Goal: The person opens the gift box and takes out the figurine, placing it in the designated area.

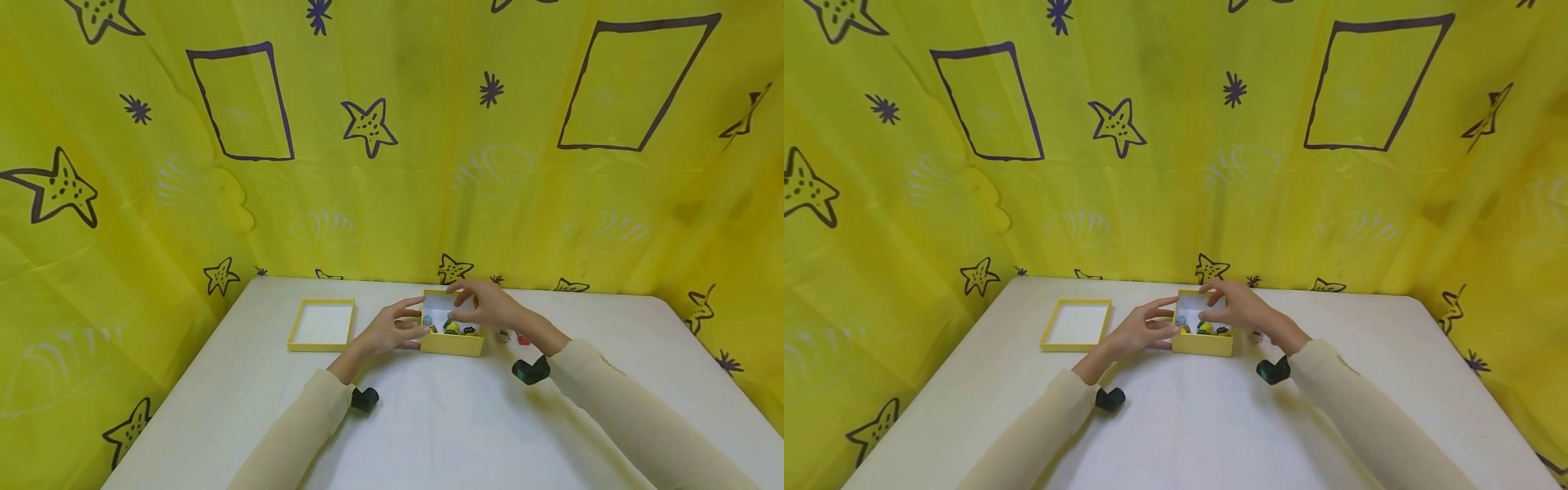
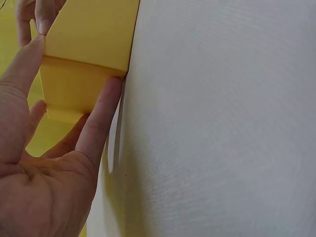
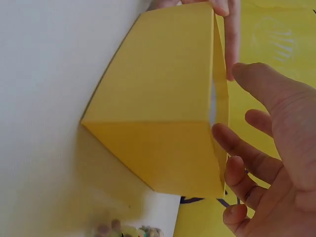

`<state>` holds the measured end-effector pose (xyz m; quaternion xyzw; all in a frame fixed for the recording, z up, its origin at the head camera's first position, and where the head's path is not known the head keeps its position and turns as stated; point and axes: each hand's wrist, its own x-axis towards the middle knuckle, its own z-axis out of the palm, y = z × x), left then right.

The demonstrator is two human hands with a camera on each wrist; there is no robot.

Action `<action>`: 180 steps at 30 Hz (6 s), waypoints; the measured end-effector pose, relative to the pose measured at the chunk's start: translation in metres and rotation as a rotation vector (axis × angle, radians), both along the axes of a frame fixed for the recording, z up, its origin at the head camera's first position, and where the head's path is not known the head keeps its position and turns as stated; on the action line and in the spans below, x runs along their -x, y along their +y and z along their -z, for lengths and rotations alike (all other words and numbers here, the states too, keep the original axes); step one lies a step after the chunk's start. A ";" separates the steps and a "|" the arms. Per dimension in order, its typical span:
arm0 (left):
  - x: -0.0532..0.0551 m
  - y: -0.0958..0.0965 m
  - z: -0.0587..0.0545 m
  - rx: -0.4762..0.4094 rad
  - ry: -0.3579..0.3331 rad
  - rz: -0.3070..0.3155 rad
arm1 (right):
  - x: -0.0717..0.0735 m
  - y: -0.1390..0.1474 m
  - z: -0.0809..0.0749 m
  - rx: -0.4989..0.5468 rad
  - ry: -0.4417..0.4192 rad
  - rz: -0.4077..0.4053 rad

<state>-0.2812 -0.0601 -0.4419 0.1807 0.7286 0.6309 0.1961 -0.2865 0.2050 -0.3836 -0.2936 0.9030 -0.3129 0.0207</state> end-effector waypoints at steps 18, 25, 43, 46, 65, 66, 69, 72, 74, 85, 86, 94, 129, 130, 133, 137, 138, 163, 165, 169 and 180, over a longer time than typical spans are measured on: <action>0.000 0.000 0.001 -0.034 0.002 0.006 | 0.007 -0.029 0.017 -0.207 0.091 0.054; -0.001 0.001 0.000 -0.042 -0.011 -0.002 | 0.008 -0.036 0.019 -0.252 0.092 0.070; -0.001 0.000 -0.001 -0.033 0.000 0.007 | 0.011 -0.047 0.024 -0.273 0.096 0.068; -0.001 0.000 -0.001 -0.035 -0.002 0.008 | 0.011 -0.049 0.024 -0.269 0.091 0.067; 0.000 0.000 0.000 -0.062 -0.017 0.016 | 0.013 -0.057 0.022 -0.250 0.047 0.074; 0.000 0.000 0.000 -0.070 -0.021 0.020 | 0.013 -0.057 0.022 -0.243 0.035 0.075; -0.001 0.000 -0.001 -0.089 -0.030 0.032 | 0.013 -0.058 0.021 -0.227 0.004 0.079; -0.001 0.000 -0.002 -0.089 -0.029 0.034 | 0.012 -0.058 0.020 -0.223 -0.010 0.087; -0.001 0.000 -0.002 -0.088 -0.027 0.034 | 0.011 -0.058 0.019 -0.220 -0.016 0.089; -0.002 0.000 -0.002 -0.064 -0.021 0.025 | 0.011 -0.059 0.018 -0.203 -0.061 0.101; -0.002 0.000 -0.002 -0.062 -0.019 0.026 | 0.011 -0.059 0.018 -0.204 -0.063 0.103; -0.002 0.000 -0.001 -0.055 -0.008 0.032 | 0.012 -0.058 0.019 -0.208 -0.046 0.116; 0.000 0.002 0.002 -0.044 -0.005 0.005 | 0.001 -0.021 0.013 -0.028 0.148 0.184; 0.000 0.002 0.002 -0.038 -0.005 0.003 | 0.000 -0.019 0.013 0.000 0.147 0.177; 0.000 0.002 0.001 -0.028 0.001 -0.001 | -0.001 -0.014 0.012 0.069 0.146 0.148; 0.000 0.002 0.000 -0.021 0.011 0.001 | -0.002 -0.010 0.009 0.102 0.142 0.137; 0.000 0.001 0.000 -0.023 0.011 0.003 | -0.002 -0.009 0.007 0.104 0.141 0.140; 0.000 0.000 0.000 -0.029 0.016 0.004 | -0.005 0.004 -0.002 0.142 0.131 0.135; 0.000 0.000 0.000 -0.027 0.015 0.004 | -0.004 0.004 -0.001 0.141 0.131 0.138; -0.001 0.000 0.000 -0.017 0.015 0.001 | -0.004 0.005 -0.001 0.137 0.133 0.136; 0.000 0.000 0.000 -0.021 0.012 0.001 | -0.005 0.023 -0.004 0.113 0.128 0.173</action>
